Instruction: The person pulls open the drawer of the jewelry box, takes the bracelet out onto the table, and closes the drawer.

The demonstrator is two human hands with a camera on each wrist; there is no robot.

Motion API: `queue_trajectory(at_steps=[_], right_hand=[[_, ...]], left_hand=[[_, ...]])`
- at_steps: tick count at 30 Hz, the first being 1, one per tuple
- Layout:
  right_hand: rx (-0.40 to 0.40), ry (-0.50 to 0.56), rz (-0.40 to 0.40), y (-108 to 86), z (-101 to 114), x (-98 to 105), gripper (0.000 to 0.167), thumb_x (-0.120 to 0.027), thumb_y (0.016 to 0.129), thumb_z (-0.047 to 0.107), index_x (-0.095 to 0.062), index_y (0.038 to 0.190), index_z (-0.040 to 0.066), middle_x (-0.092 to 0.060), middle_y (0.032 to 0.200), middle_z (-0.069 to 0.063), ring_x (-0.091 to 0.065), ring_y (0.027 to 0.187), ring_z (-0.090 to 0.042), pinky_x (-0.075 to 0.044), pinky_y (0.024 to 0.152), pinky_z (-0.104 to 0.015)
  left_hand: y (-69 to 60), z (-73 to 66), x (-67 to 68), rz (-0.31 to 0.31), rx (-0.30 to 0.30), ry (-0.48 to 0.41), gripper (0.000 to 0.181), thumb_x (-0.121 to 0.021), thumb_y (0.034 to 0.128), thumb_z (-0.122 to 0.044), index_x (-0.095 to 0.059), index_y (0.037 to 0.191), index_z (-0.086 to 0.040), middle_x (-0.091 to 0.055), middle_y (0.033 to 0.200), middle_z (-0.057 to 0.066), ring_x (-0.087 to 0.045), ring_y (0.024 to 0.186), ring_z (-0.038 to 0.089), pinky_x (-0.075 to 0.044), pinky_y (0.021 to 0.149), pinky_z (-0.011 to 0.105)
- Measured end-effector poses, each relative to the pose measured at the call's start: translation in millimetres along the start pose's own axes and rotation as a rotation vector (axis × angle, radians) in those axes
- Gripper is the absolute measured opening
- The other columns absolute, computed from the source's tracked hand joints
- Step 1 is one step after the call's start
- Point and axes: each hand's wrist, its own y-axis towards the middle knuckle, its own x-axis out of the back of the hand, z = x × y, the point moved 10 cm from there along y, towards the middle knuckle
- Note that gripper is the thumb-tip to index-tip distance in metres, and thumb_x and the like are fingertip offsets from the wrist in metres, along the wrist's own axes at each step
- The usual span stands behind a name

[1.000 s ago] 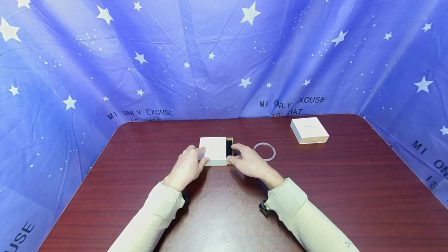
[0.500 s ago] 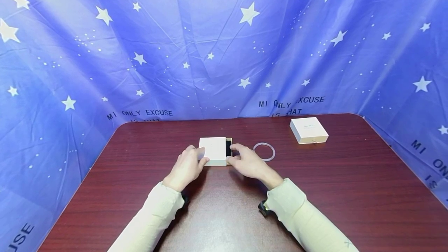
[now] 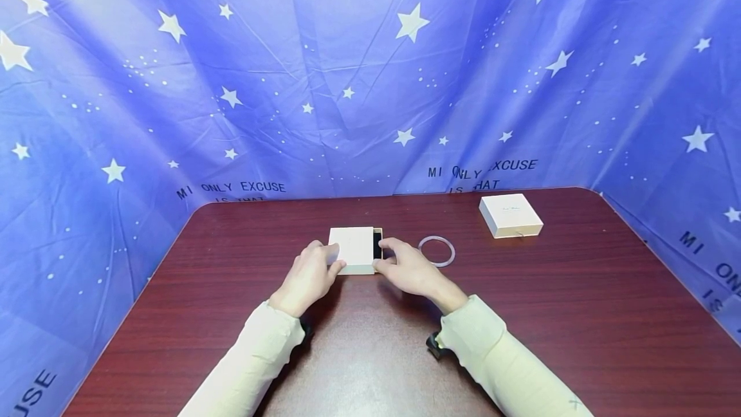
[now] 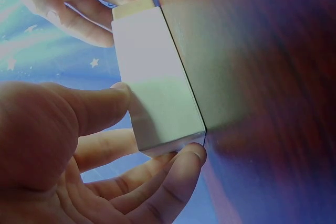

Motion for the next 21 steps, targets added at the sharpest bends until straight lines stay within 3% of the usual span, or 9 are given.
queue_trajectory(at_steps=[10,21], right_hand=[[-0.001,0.007,0.018,-0.3,-0.6,-0.9,0.050,-0.056,0.095,0.018,-0.042,0.135,-0.007,-0.069,0.102,-0.011,-0.065,0.100,-0.021,-0.048,0.087,-0.042],[0.016,0.022,0.016,0.2,2.1,-3.9,0.048,-0.057,0.094,0.017,-0.044,0.133,-0.007,-0.067,0.109,-0.015,-0.065,0.101,-0.023,-0.049,0.087,-0.041]], left_hand=[[-0.1,-0.8,0.3,-0.003,-0.006,0.005,0.015,-0.067,0.0900,-0.025,-0.065,0.093,-0.010,-0.054,0.085,0.011,-0.063,0.070,0.037,-0.051,0.059,0.044],[-0.2,-0.5,0.2,-0.003,-0.005,0.008,0.016,-0.067,0.0895,-0.024,-0.066,0.095,-0.009,-0.055,0.085,0.012,-0.063,0.071,0.038,-0.051,0.061,0.046]])
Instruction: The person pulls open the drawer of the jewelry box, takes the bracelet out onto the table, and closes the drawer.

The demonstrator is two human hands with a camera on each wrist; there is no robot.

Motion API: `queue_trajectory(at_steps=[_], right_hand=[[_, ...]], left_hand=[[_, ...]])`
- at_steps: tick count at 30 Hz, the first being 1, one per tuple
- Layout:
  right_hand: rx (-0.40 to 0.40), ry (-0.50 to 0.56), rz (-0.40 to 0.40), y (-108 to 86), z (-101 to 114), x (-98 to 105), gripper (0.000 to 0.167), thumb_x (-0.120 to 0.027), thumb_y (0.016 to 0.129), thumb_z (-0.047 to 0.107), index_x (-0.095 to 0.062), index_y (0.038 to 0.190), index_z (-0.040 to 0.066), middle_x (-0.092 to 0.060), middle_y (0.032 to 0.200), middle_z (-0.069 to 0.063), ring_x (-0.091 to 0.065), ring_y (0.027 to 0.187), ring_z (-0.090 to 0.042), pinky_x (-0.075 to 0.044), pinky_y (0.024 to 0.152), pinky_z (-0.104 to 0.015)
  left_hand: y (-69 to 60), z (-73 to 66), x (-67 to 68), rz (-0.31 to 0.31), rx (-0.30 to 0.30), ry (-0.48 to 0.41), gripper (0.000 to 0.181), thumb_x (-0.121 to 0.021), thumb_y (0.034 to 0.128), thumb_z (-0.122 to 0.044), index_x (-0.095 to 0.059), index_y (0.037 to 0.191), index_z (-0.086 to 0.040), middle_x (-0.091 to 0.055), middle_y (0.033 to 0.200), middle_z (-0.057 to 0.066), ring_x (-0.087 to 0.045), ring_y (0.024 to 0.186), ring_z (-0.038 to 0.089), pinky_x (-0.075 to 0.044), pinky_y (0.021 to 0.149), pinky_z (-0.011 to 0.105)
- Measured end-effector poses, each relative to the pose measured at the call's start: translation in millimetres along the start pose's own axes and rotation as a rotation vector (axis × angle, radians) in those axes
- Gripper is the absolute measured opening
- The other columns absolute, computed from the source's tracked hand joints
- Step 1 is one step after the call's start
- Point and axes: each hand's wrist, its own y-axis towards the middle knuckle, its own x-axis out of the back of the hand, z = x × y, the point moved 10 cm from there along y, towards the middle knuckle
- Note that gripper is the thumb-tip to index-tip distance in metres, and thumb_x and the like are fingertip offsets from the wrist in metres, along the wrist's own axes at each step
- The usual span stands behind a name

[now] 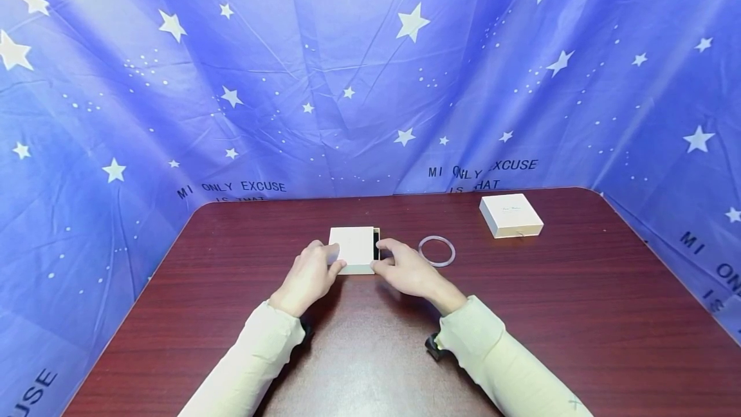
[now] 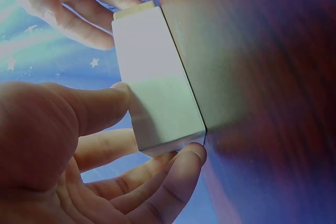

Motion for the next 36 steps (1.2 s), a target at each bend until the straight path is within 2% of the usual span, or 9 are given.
queue_trajectory(at_steps=[4,9,13,23,36], right_hand=[[0.000,0.003,0.002,-0.1,0.0,-0.7,0.048,-0.057,0.094,0.017,-0.044,0.134,-0.007,-0.066,0.110,-0.016,-0.065,0.101,-0.023,-0.049,0.086,-0.041],[0.005,0.002,0.004,0.1,-0.2,-1.5,0.048,-0.058,0.093,0.017,-0.044,0.133,-0.007,-0.065,0.112,-0.016,-0.065,0.101,-0.022,-0.050,0.085,-0.040],[0.008,0.007,0.004,0.1,0.1,-1.9,0.048,-0.058,0.093,0.018,-0.045,0.133,-0.007,-0.065,0.112,-0.016,-0.065,0.101,-0.021,-0.050,0.084,-0.038],[0.005,0.020,0.007,0.5,-0.5,-2.9,0.047,-0.058,0.093,0.017,-0.046,0.132,-0.006,-0.067,0.107,-0.013,-0.065,0.099,-0.020,-0.050,0.082,-0.036],[0.027,0.052,0.010,-0.2,2.5,-4.9,0.046,-0.058,0.092,0.013,-0.045,0.131,-0.008,-0.062,0.115,-0.018,-0.064,0.101,-0.022,-0.051,0.080,-0.034]], left_hand=[[0.2,0.6,-0.3,-0.001,0.001,0.000,0.017,-0.067,0.0895,-0.025,-0.066,0.096,-0.009,-0.055,0.086,0.012,-0.063,0.071,0.038,-0.051,0.061,0.046],[0.4,0.4,-0.8,0.000,-0.007,0.004,0.015,-0.067,0.0894,-0.025,-0.063,0.087,-0.010,-0.054,0.083,0.011,-0.062,0.068,0.037,-0.050,0.058,0.044],[0.4,0.3,-0.7,-0.002,-0.010,0.006,0.015,-0.068,0.0891,-0.025,-0.062,0.086,-0.010,-0.054,0.082,0.011,-0.062,0.067,0.037,-0.049,0.057,0.044],[0.3,-0.1,-0.2,0.000,-0.008,0.002,0.015,-0.068,0.0892,-0.024,-0.064,0.088,-0.010,-0.054,0.084,0.011,-0.062,0.068,0.037,-0.050,0.059,0.045],[0.2,0.5,-0.1,0.000,-0.005,-0.003,0.017,-0.067,0.0895,-0.024,-0.067,0.098,-0.009,-0.055,0.085,0.010,-0.063,0.069,0.036,-0.050,0.059,0.044]])
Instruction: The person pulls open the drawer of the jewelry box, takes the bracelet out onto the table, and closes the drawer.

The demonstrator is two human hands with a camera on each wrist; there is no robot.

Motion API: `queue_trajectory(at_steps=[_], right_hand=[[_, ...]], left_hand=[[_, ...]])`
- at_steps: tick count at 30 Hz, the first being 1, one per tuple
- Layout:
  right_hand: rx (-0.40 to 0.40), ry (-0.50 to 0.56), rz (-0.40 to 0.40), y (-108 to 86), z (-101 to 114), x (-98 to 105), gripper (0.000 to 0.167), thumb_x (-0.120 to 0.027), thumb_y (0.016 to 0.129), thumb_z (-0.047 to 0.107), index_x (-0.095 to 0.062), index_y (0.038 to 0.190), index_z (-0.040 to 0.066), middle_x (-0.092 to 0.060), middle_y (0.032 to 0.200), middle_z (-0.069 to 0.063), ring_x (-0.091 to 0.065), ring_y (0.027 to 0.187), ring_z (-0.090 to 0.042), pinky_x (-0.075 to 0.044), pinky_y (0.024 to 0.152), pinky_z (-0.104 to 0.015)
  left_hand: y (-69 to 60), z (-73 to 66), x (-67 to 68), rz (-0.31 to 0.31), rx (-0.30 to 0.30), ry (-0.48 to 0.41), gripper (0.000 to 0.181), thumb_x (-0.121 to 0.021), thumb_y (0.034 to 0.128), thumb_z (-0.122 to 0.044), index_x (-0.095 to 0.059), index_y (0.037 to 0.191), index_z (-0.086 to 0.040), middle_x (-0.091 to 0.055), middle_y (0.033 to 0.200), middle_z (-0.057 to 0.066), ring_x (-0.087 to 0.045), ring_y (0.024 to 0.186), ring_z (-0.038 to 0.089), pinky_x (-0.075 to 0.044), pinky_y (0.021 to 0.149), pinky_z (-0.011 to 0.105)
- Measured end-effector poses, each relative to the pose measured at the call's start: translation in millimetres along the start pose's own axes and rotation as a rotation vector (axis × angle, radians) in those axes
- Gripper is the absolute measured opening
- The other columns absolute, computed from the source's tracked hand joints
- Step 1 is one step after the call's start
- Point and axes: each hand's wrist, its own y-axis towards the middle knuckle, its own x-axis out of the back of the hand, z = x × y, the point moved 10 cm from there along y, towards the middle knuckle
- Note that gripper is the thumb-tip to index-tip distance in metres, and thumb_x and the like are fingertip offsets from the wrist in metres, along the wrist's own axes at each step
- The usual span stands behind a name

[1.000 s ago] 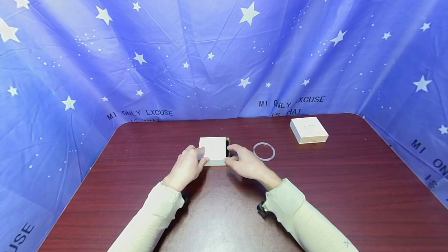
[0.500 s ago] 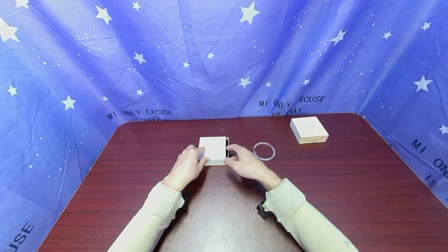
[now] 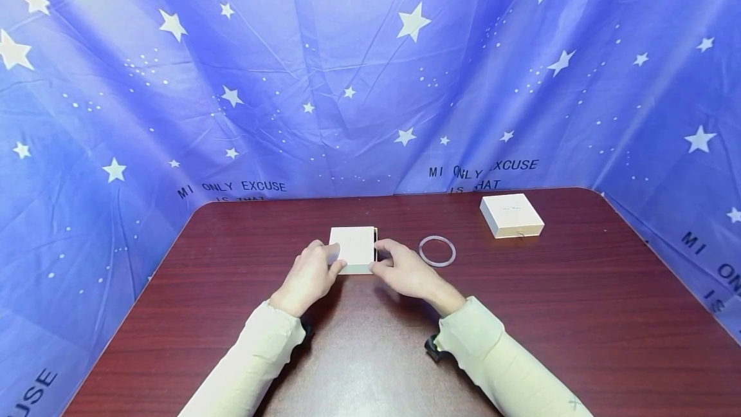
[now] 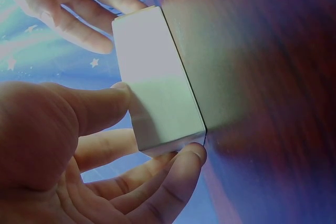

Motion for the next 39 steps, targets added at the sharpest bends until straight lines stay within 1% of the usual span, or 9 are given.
queue_trajectory(at_steps=[2,11,15,22,30,39], right_hand=[[0.003,0.005,0.001,-0.2,0.8,0.1,0.046,-0.058,0.092,0.013,-0.045,0.131,-0.008,-0.061,0.117,-0.019,-0.064,0.102,-0.023,-0.051,0.081,-0.034],[0.019,0.008,0.005,0.5,0.9,-1.3,0.044,-0.057,0.092,0.012,-0.047,0.130,-0.007,-0.059,0.122,-0.020,-0.064,0.102,-0.022,-0.050,0.081,-0.032],[0.039,0.028,0.011,0.1,2.9,-2.3,0.043,-0.058,0.091,0.010,-0.048,0.130,-0.006,-0.058,0.124,-0.021,-0.064,0.102,-0.022,-0.049,0.081,-0.032],[0.055,0.067,0.018,-0.6,4.9,-3.2,0.044,-0.058,0.091,0.010,-0.047,0.131,-0.006,-0.054,0.129,-0.023,-0.063,0.104,-0.025,-0.050,0.081,-0.033],[0.058,0.049,0.022,1.5,2.5,-4.7,0.044,-0.057,0.091,0.009,-0.046,0.130,-0.008,-0.054,0.129,-0.024,-0.063,0.104,-0.024,-0.050,0.078,-0.029],[0.068,0.040,0.022,1.2,4.5,-4.8,0.045,-0.057,0.091,0.010,-0.046,0.131,-0.008,-0.054,0.128,-0.024,-0.061,0.104,-0.024,-0.051,0.080,-0.031]], left_hand=[[0.0,0.0,-0.1,0.000,0.001,-0.001,0.017,-0.068,0.0894,-0.024,-0.067,0.098,-0.009,-0.055,0.085,0.010,-0.063,0.069,0.036,-0.050,0.059,0.044],[-0.1,0.6,-0.6,0.007,0.011,-0.006,0.021,-0.068,0.0896,-0.024,-0.068,0.104,-0.009,-0.056,0.087,0.011,-0.063,0.070,0.036,-0.051,0.060,0.044],[-0.4,-0.1,-0.2,0.005,0.005,-0.002,0.019,-0.068,0.0894,-0.024,-0.067,0.101,-0.009,-0.054,0.085,0.010,-0.063,0.069,0.035,-0.050,0.059,0.043],[-0.1,0.1,-0.4,0.009,0.003,0.006,0.014,-0.067,0.0897,-0.025,-0.063,0.089,-0.011,-0.051,0.081,0.008,-0.062,0.066,0.034,-0.049,0.056,0.040],[0.0,-0.3,-0.2,0.007,-0.005,0.002,0.015,-0.067,0.0897,-0.024,-0.061,0.085,-0.011,-0.052,0.080,0.008,-0.062,0.067,0.035,-0.049,0.056,0.042],[-0.3,-0.1,-0.8,0.006,-0.009,0.001,0.015,-0.067,0.0896,-0.024,-0.061,0.085,-0.011,-0.052,0.080,0.008,-0.062,0.068,0.036,-0.049,0.057,0.043]])
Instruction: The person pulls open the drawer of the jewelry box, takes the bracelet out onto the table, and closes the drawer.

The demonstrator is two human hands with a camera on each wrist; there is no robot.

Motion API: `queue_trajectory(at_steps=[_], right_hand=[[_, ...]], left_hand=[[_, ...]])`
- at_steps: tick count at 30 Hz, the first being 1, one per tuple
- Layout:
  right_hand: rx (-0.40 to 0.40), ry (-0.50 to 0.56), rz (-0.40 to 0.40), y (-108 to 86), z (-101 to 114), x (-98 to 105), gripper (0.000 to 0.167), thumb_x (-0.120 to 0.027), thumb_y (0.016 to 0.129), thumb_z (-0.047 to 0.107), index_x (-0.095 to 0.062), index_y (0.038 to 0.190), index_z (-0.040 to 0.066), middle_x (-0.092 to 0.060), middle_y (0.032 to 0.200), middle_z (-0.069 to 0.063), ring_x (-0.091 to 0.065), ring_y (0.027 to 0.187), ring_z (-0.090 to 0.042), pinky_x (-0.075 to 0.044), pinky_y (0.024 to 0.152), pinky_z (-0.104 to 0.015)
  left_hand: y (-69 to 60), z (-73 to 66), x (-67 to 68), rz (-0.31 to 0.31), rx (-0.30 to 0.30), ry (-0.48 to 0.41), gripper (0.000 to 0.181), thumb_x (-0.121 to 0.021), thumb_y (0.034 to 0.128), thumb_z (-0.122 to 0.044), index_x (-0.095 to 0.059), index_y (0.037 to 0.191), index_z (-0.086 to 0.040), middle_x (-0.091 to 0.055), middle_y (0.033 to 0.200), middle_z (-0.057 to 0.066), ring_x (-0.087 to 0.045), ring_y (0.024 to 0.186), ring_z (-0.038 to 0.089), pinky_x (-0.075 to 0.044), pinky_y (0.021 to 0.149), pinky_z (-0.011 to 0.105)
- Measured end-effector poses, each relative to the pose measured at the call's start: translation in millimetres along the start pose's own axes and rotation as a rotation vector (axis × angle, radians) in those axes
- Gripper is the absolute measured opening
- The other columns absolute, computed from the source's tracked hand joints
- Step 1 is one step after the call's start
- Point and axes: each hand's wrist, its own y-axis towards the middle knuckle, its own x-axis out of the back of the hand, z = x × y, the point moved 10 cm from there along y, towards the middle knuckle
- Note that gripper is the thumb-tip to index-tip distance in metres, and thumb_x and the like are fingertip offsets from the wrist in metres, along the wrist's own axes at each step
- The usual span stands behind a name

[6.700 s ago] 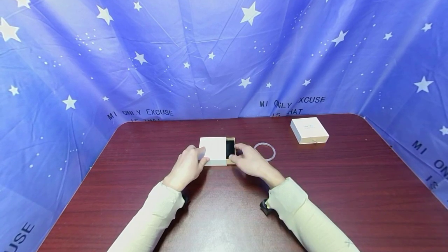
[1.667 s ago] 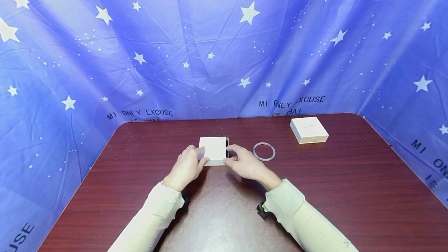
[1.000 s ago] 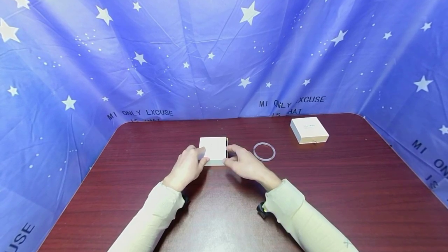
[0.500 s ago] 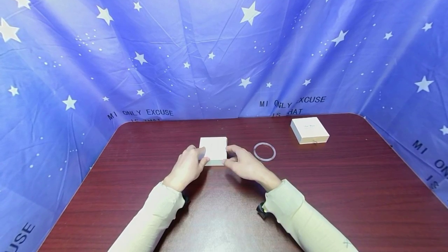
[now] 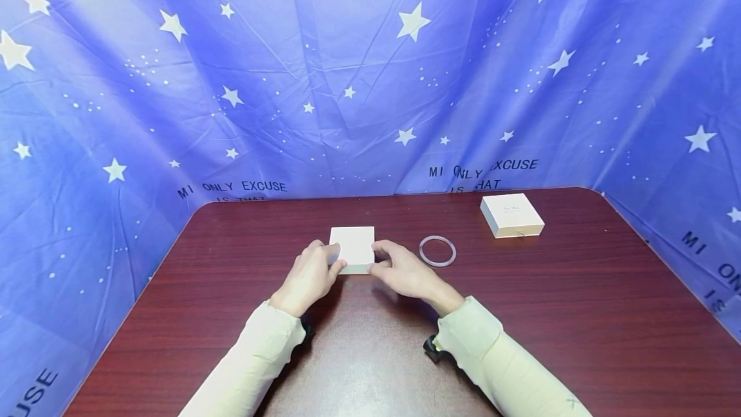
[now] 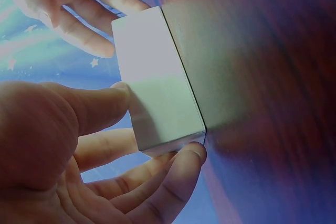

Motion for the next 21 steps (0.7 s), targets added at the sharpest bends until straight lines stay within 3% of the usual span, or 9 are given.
queue_trajectory(at_steps=[4,9,16,21], right_hand=[[-0.009,-0.002,-0.005,0.4,-1,2,0.045,-0.059,0.091,0.012,-0.047,0.131,-0.007,-0.055,0.128,-0.023,-0.061,0.102,-0.023,-0.051,0.081,-0.033],[-0.052,0.077,-0.006,2.5,-10,3,0.044,-0.059,0.091,0.010,-0.047,0.130,-0.007,-0.055,0.126,-0.026,-0.063,0.097,-0.022,-0.053,0.080,-0.036],[-0.080,0.141,-0.008,4.0,-12,6,0.043,-0.057,0.093,0.007,-0.045,0.130,-0.009,-0.053,0.127,-0.027,-0.060,0.105,-0.029,-0.052,0.084,-0.042],[-0.093,0.118,-0.034,2.1,-10,13,0.045,-0.057,0.093,0.008,-0.044,0.131,-0.010,-0.053,0.127,-0.026,-0.058,0.109,-0.031,-0.051,0.085,-0.041]], left_hand=[[0.0,0.5,-0.1,0.000,0.005,-0.003,0.015,-0.067,0.0897,-0.025,-0.061,0.085,-0.011,-0.051,0.080,0.008,-0.061,0.067,0.036,-0.048,0.057,0.043],[0.0,0.7,-0.4,-0.003,0.006,-0.004,0.016,-0.067,0.0897,-0.025,-0.061,0.084,-0.011,-0.052,0.081,0.008,-0.062,0.068,0.036,-0.048,0.057,0.043],[0.0,0.2,1.2,-0.005,-0.005,0.002,0.017,-0.067,0.0893,-0.025,-0.060,0.083,-0.011,-0.053,0.081,0.010,-0.062,0.067,0.037,-0.049,0.056,0.044],[0.7,1.3,3.9,-0.023,-0.004,-0.007,0.017,-0.069,0.0876,-0.027,-0.063,0.085,-0.012,-0.056,0.082,0.012,-0.063,0.070,0.039,-0.048,0.056,0.045]])
